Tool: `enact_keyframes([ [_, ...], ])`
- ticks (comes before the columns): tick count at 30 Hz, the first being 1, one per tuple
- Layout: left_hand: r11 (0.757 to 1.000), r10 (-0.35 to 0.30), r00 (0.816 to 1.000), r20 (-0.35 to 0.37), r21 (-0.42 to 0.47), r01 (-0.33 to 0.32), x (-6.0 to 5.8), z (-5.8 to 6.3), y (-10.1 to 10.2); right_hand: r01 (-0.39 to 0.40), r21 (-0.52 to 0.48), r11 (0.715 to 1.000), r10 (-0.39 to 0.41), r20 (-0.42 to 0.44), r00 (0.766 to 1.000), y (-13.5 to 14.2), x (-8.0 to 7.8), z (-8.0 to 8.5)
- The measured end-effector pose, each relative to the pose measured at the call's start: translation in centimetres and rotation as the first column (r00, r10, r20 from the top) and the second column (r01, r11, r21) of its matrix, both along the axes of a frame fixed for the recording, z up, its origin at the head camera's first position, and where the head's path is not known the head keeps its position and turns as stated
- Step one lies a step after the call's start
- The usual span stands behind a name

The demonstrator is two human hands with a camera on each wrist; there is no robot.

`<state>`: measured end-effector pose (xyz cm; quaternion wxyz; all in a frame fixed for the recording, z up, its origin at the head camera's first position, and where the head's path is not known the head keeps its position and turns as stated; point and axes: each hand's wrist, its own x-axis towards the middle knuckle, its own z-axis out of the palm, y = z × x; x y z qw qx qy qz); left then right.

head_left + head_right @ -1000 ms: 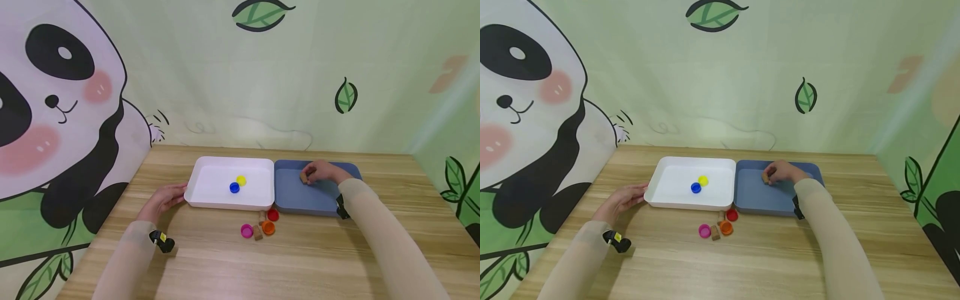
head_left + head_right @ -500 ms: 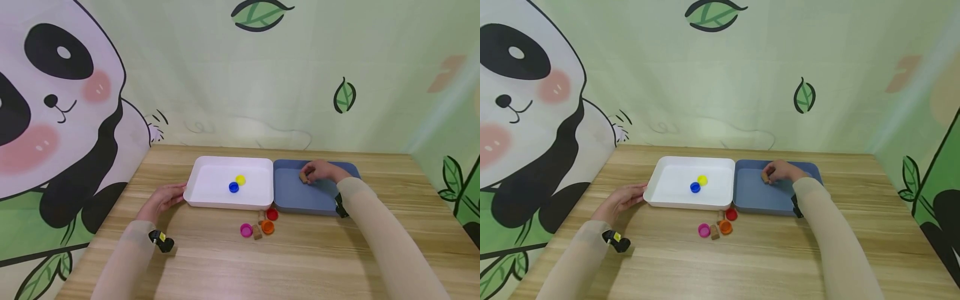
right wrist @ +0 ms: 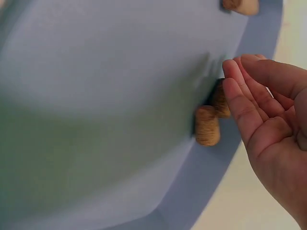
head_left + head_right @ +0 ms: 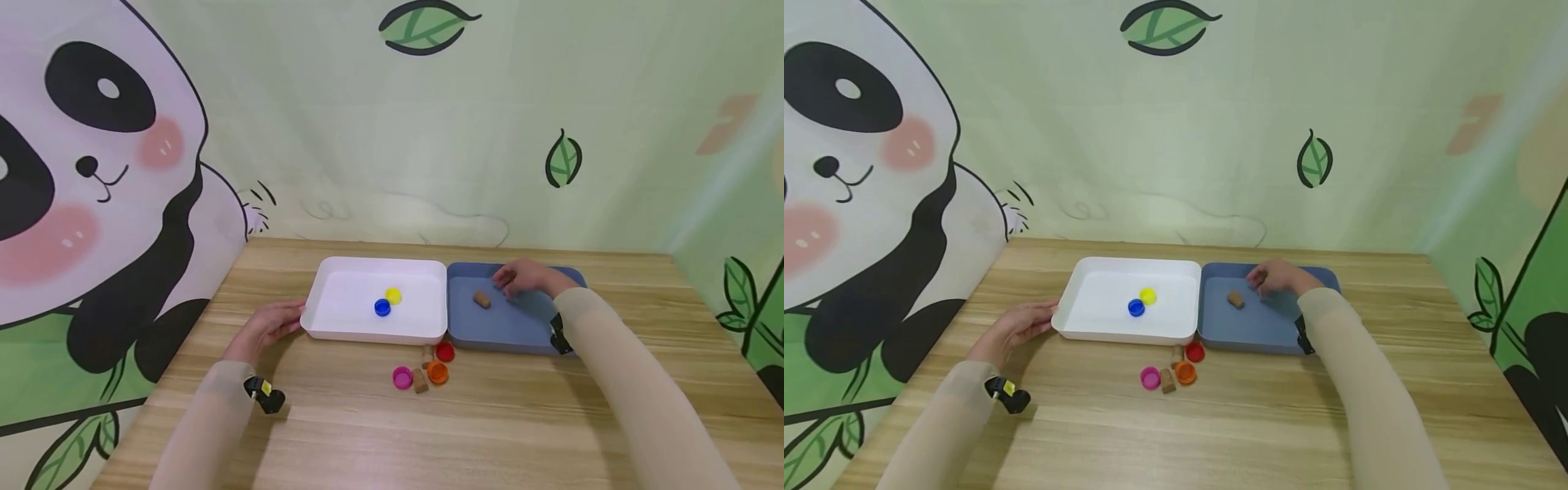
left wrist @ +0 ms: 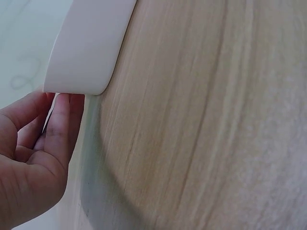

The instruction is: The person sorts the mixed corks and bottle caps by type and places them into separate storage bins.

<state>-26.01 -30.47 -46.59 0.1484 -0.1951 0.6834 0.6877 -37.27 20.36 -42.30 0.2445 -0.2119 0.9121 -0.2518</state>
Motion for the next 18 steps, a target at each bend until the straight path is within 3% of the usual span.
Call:
enact_keyframes([
  [5, 1.000, -0.013, 1.000, -0.015, 0.006, 0.013, 0.0, -0.1, 0.0, -0.007, -0.026, 1.000, 0.006, -0.071, 0.997, 0.1, 0.7, 1.9],
  [10, 1.000, -0.014, 1.000, -0.021, -0.006, 0.014, 0.0, -0.1, 0.1, 0.045, -0.105, 0.993, -0.065, -0.194, 0.979, 0.0, 2.2, 4.9],
  [18, 0.999, -0.019, 0.999, -0.030, -0.030, 0.018, 0.1, 0.1, 0.3, 0.094, -0.196, 0.976, -0.141, -0.246, 0.959, 0.1, 5.2, 9.3],
])
